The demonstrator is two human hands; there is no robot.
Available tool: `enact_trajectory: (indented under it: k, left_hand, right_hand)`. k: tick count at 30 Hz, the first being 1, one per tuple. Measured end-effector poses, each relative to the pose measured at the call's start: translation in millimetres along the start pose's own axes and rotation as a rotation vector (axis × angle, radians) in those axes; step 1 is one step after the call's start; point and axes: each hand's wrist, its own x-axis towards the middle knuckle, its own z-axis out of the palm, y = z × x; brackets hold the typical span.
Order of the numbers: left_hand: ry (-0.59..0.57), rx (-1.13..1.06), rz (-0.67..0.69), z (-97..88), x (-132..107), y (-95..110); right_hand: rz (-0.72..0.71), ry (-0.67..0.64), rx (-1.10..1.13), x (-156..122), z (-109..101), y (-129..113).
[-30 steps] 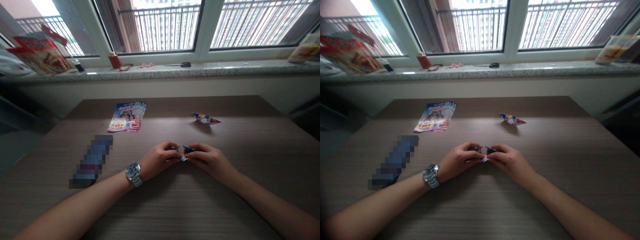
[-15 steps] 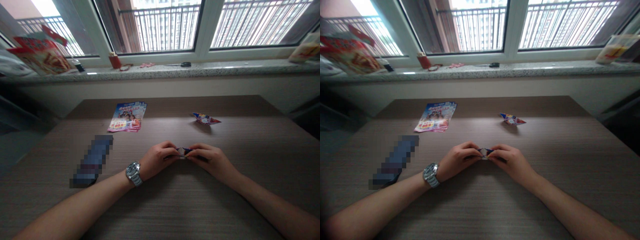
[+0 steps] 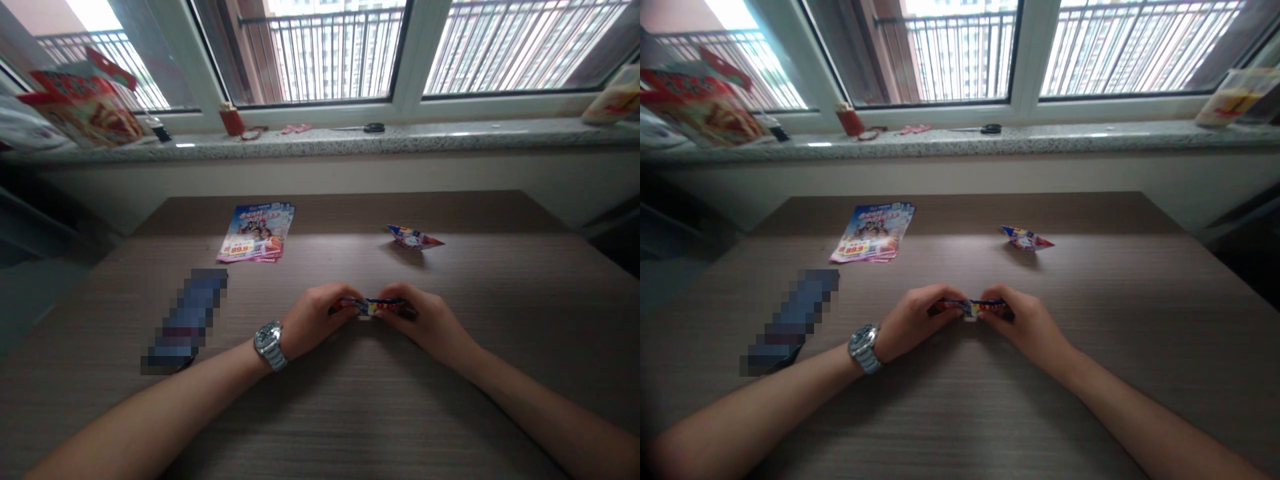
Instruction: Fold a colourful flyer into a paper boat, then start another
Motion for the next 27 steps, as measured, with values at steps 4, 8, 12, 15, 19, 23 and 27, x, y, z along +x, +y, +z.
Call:
enact_trajectory:
  k: [4, 8, 12, 15, 19, 23, 27]
  left_hand:
    - [0.002, -0.009, -0.007, 0.1, 1, 0]
    - [0.015, 0.021, 0.001, 0.5, 2, -2]
    - [0.031, 0.114, 0.031, 1.3, 3, -5]
    - [0.043, 0.138, 0.040, 3.9, 3, -9]
    - [0.071, 0.167, 0.048, 6.6, 3, -13]
    - [0.079, 0.281, 0.031, 6.1, 3, -14]
    - [0.051, 0.359, 0.023, 4.8, 4, -13]
  right_hand:
    - [-0.039, -0.038, -0.048, 0, 0, 1]
    - [-0.110, -0.033, -0.091, 1, -1, -1]
    - [-0.161, -0.044, -0.140, 2, 0, 1]
    - [-0.239, -0.030, -0.194, 3, 1, 4]
    - [-0.348, -0.032, -0.294, 2, 1, 6]
    - [-0.392, -0.118, -0.402, 0, 1, 7]
    - [-0.397, -0.143, -0.460, 0, 2, 8]
